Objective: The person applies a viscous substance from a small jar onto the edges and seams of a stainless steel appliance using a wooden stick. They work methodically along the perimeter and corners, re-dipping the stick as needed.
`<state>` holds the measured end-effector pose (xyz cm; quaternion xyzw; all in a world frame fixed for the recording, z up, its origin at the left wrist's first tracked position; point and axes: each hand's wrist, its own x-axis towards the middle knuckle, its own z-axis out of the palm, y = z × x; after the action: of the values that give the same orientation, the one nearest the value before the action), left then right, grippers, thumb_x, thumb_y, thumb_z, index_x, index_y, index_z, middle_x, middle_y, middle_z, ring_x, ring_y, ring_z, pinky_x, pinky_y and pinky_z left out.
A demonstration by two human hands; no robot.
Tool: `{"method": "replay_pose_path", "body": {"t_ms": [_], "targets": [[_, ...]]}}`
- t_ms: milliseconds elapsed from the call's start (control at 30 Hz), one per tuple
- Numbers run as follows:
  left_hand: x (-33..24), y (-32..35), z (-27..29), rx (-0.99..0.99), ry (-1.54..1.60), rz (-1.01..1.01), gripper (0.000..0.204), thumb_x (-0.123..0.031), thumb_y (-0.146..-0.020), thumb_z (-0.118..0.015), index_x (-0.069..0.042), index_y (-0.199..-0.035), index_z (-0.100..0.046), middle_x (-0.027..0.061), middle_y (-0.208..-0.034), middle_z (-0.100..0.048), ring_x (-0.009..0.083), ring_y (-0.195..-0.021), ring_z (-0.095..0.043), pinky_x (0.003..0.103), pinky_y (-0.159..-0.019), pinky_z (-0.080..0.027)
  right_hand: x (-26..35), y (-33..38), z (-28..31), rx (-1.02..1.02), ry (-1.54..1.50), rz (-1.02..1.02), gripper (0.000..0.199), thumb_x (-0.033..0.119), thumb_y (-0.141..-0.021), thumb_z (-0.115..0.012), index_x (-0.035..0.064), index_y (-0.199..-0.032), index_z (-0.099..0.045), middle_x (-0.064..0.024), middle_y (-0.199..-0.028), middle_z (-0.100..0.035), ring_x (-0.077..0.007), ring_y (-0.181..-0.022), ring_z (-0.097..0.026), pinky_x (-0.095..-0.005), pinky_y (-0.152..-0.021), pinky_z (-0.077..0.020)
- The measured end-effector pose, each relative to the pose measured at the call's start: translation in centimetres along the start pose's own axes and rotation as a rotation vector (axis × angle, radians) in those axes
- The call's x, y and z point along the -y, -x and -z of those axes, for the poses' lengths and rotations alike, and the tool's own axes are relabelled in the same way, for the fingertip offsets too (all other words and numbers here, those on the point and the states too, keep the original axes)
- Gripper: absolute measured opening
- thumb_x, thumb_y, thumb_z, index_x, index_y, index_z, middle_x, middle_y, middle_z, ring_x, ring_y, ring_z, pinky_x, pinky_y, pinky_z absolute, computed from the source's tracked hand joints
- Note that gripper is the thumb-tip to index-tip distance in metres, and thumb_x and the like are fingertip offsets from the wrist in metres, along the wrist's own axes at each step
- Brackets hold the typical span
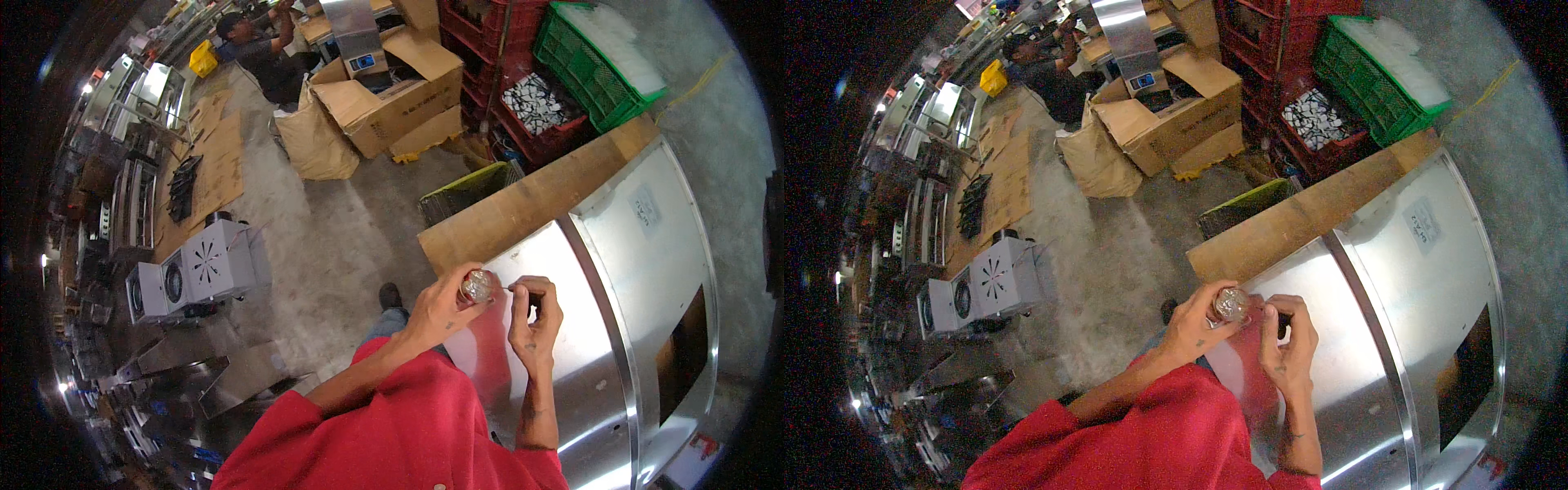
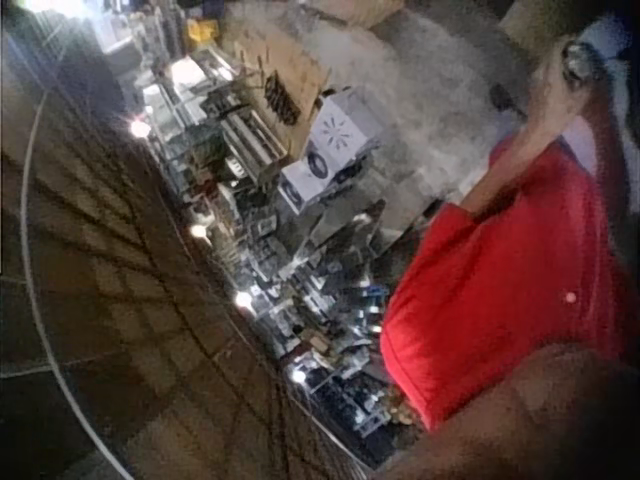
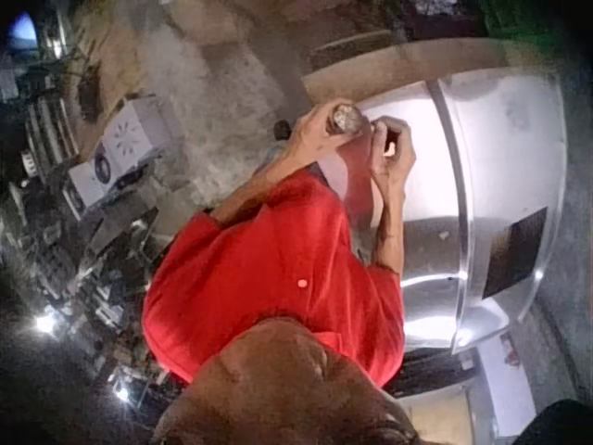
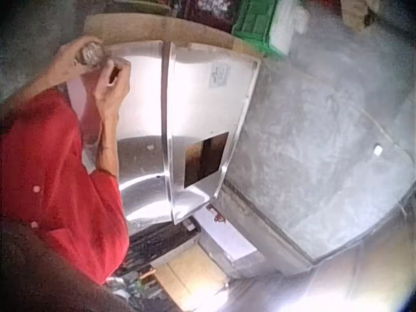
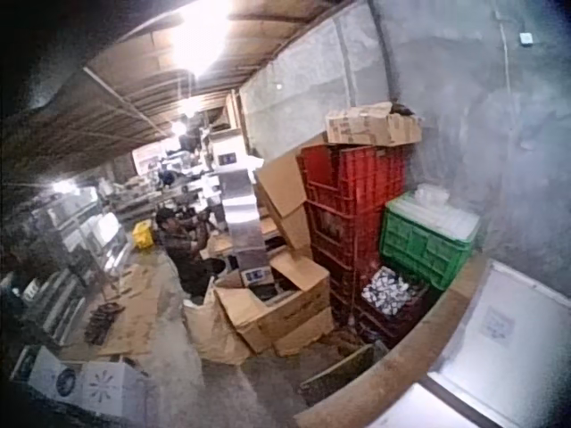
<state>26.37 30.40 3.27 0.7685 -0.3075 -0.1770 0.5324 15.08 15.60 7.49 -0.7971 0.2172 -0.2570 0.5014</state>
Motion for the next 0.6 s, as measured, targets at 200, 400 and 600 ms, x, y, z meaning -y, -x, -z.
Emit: {"method": "replay_pose_path", "body": {"t_ms": [200,400,600], "targets": [[-0.5,-0.2,-0.5,0.032,0.044,0.133,0.059,-0.024,-0.089,-0.090,-0.006,-0.138,-0.062,0.0149,-0.123,-0.073,0.0269,-0.105,-0.075,0.038,-0.084,-0.063,-2.2,-2.3,1.5,-0.133,-0.181,-0.173,0.017,0.020,-0.112,-0.061,0.0035,-0.106,-0.062,-0.0052,-0.095,-0.070,-0.0060,-0.073,-0.052,-0.0229,-0.066,-0.0442],[0.0,0.0,-0.6,-0.008,0.058,0.071,0.061,-0.016,-0.086,-0.092,-0.006,-0.138,-0.063,0.0149,-0.123,-0.072,0.0207,-0.098,-0.075,0.034,-0.078,-0.063,-4.7,-9.3,7.3,-0.444,-0.355,-0.137,0.023,0.027,-0.110,-0.066,0.0047,-0.104,-0.065,-0.0025,-0.090,-0.070,-0.0056,-0.071,-0.051,-0.0252,-0.067,-0.0447],[1.8,1.5,0.0,0.024,0.074,0.093,0.064,-0.016,-0.087,-0.092,-0.001,-0.140,-0.060,0.0167,-0.125,-0.071,0.0200,-0.093,-0.074,0.032,-0.075,-0.062,-9.8,-13.4,10.0,-0.525,-0.279,-0.174,0.022,0.022,-0.109,-0.064,0.0010,-0.105,-0.063,-0.0065,-0.093,-0.070,-0.0087,-0.071,-0.052,-0.0252,-0.065,-0.0445]]}}
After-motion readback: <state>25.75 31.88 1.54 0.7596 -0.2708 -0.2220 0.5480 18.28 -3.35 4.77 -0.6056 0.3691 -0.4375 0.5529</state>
